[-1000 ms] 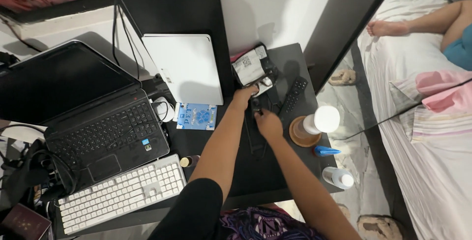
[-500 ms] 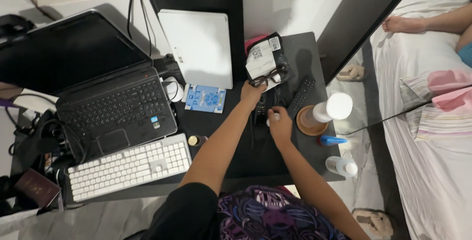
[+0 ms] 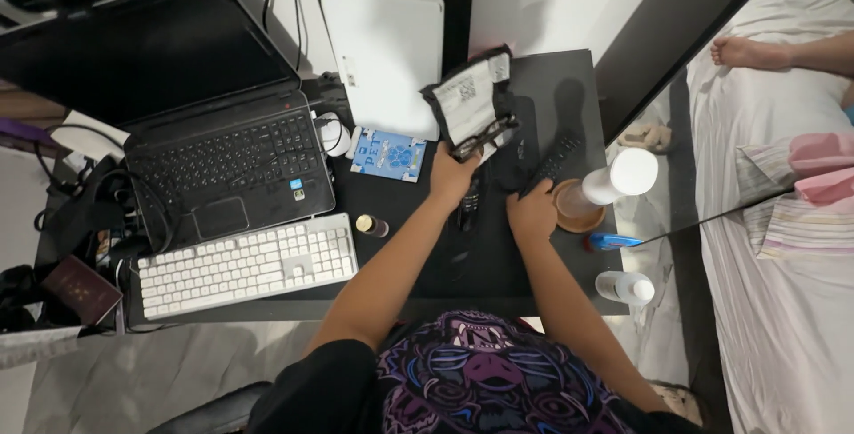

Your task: Clean and organize various electronic items and peripherals on a home office desk.

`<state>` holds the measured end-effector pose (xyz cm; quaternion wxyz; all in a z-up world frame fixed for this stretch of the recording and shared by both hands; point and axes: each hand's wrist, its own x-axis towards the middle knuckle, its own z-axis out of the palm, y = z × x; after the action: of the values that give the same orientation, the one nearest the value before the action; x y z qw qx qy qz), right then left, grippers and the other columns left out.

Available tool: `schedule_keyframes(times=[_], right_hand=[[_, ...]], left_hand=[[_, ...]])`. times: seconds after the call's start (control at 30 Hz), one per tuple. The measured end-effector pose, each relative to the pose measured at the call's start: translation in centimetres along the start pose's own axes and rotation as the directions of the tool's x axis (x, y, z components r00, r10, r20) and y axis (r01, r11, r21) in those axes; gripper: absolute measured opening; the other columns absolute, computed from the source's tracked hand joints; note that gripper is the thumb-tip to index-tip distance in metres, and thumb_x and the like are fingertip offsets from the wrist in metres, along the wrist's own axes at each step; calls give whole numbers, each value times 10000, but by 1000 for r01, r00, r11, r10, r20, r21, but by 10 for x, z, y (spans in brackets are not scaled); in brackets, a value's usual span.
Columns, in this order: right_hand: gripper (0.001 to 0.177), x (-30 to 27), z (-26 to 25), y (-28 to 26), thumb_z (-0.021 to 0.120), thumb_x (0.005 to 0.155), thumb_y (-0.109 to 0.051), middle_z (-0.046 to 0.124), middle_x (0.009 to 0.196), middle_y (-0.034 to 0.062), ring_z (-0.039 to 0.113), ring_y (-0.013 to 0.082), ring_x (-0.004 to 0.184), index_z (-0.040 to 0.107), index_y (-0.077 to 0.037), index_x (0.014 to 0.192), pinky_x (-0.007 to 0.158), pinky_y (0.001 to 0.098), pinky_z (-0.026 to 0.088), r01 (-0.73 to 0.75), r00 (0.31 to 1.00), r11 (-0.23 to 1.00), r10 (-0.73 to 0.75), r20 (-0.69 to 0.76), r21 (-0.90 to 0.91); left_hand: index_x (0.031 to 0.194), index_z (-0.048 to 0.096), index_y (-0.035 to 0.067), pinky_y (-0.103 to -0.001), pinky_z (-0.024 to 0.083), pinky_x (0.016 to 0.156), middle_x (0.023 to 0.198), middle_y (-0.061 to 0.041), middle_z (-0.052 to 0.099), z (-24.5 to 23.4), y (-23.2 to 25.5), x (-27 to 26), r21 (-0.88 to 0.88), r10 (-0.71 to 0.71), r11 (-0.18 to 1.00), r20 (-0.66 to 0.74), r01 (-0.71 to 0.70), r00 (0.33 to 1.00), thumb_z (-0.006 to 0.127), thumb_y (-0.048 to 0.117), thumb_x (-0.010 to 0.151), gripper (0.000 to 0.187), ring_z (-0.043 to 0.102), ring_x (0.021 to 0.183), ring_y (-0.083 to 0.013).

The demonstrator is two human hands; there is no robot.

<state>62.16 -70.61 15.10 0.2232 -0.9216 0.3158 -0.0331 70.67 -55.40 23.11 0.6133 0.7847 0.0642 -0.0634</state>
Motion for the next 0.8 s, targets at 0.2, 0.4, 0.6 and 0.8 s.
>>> schedule_keyframes(times=[0.2, 0.4, 0.6, 0.8], right_hand=[[512, -2, 25, 22, 624, 887, -252, 700, 1008, 340, 673, 513, 915, 523, 35, 1299, 860, 558, 532, 9, 1000, 994, -12, 24, 109], [488, -48, -6, 26, 688, 854, -215, 686, 1064, 300, 675, 467, 965, 627, 69, 1246, 850, 509, 537, 304, 948, 906, -258, -187, 295], [454, -86, -59, -7, 666, 879, -111, 634, 1083, 210, 623, 320, 961, 594, 58, 1294, 877, 408, 507, 407, 912, 826, -347, -218, 390], [449, -156, -106, -73, 596, 991, 7, 577, 1287, 127, 577, 194, 1199, 475, 73, 1418, 1071, 296, 482, 616, 743, 393, -577, -339, 683]], left_hand=[[1267, 559, -40, -330, 517, 893, 1136, -114, 702, -25, -14, 4, -331, 37, 943, 39, -22, 999, 784, 182, 834, 536, 662, 1025, -211], [1265, 595, -46, -337, 521, 926, 1140, -130, 722, -43, 10, -24, -279, 127, 950, -63, -140, 990, 819, 219, 851, 540, 657, 1042, -204], [1289, 584, -34, -323, 534, 961, 1174, -105, 720, -90, 79, -92, -411, 235, 878, -76, -245, 969, 837, 215, 856, 559, 664, 1075, -170], [1338, 596, -11, -295, 527, 1032, 1182, -53, 702, -204, 129, -209, -624, 354, 714, -71, -319, 932, 776, 128, 973, 430, 639, 1149, -116]])
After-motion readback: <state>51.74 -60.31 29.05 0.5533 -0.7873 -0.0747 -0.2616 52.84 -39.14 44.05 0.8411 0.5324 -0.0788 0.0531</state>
